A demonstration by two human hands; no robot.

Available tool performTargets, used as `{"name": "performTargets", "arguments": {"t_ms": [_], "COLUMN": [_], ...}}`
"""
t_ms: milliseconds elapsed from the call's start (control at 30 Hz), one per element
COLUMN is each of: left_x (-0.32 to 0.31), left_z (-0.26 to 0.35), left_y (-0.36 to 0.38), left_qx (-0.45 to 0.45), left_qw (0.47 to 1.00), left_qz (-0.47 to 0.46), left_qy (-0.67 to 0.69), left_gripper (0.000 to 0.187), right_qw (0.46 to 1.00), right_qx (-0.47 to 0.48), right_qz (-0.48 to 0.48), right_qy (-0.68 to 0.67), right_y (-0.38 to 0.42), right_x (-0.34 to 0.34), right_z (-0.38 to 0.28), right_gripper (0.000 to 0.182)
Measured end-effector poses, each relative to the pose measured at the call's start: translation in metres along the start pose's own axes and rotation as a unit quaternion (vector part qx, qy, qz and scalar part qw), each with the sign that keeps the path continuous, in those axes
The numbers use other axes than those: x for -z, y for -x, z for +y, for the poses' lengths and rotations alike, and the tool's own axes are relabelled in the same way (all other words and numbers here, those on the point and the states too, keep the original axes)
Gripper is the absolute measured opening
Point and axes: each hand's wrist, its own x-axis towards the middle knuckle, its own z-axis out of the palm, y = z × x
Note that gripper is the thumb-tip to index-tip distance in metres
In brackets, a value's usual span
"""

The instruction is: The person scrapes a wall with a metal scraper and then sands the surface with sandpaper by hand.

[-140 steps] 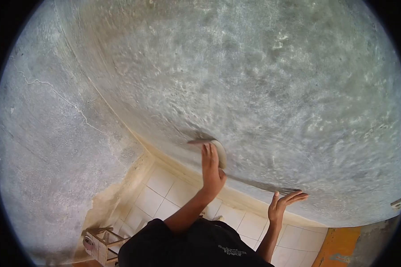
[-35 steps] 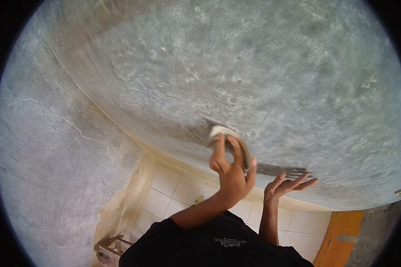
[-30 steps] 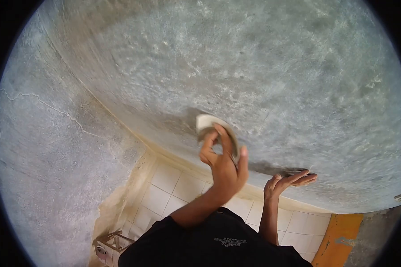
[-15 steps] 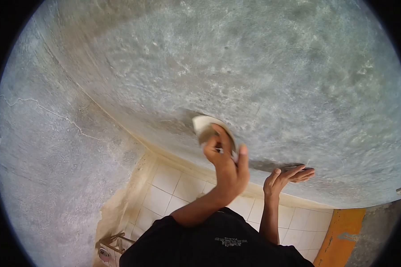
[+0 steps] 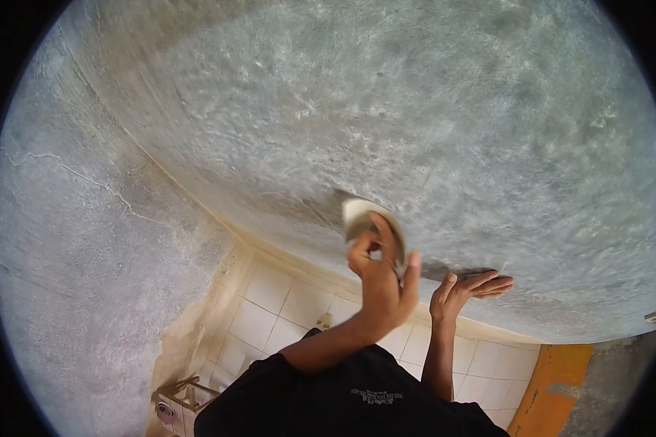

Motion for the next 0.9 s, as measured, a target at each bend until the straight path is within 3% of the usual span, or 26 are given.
{"name": "performTargets", "arguments": {"t_ms": [100, 333, 367, 567, 633, 900], "left_x": [0.001, -0.027, -0.031, -0.009, -0.002, -0.010], "left_z": [-0.019, -0.018, -0.028, -0.038, -0.033, -0.014], "left_y": [-0.023, 0.029, 0.036, -0.012, -0.029, -0.006], "left_qx": [0.018, -0.059, -0.040, -0.065, -0.086, -0.165], "left_qw": [0.990, 0.994, 0.993, 0.992, 0.990, 0.978], "left_qz": [0.118, -0.049, -0.057, 0.104, 0.107, -0.049], "left_qy": [0.079, -0.079, -0.094, -0.010, -0.003, -0.116], "left_gripper": [0.071, 0.076, 0.075, 0.071, 0.071, 0.070], "right_qw": [1.000, 1.000, 1.000, 1.000, 1.000, 1.000], "right_qx": [0.011, 0.016, 0.016, 0.015, 0.016, 0.004], "right_qz": [0.000, 0.014, 0.016, 0.009, 0.015, 0.010], "right_qy": [0.012, 0.015, 0.015, 0.013, 0.017, 0.007], "right_y": [0.001, -0.001, -0.001, 0.002, 0.002, 0.003], "right_x": [-0.001, -0.003, -0.003, -0.004, -0.006, -0.005], "right_z": [0.004, 0.001, 0.001, 0.005, 0.007, 0.005], "right_gripper": [0.078, 0.077, 0.077, 0.077, 0.077, 0.080]}}
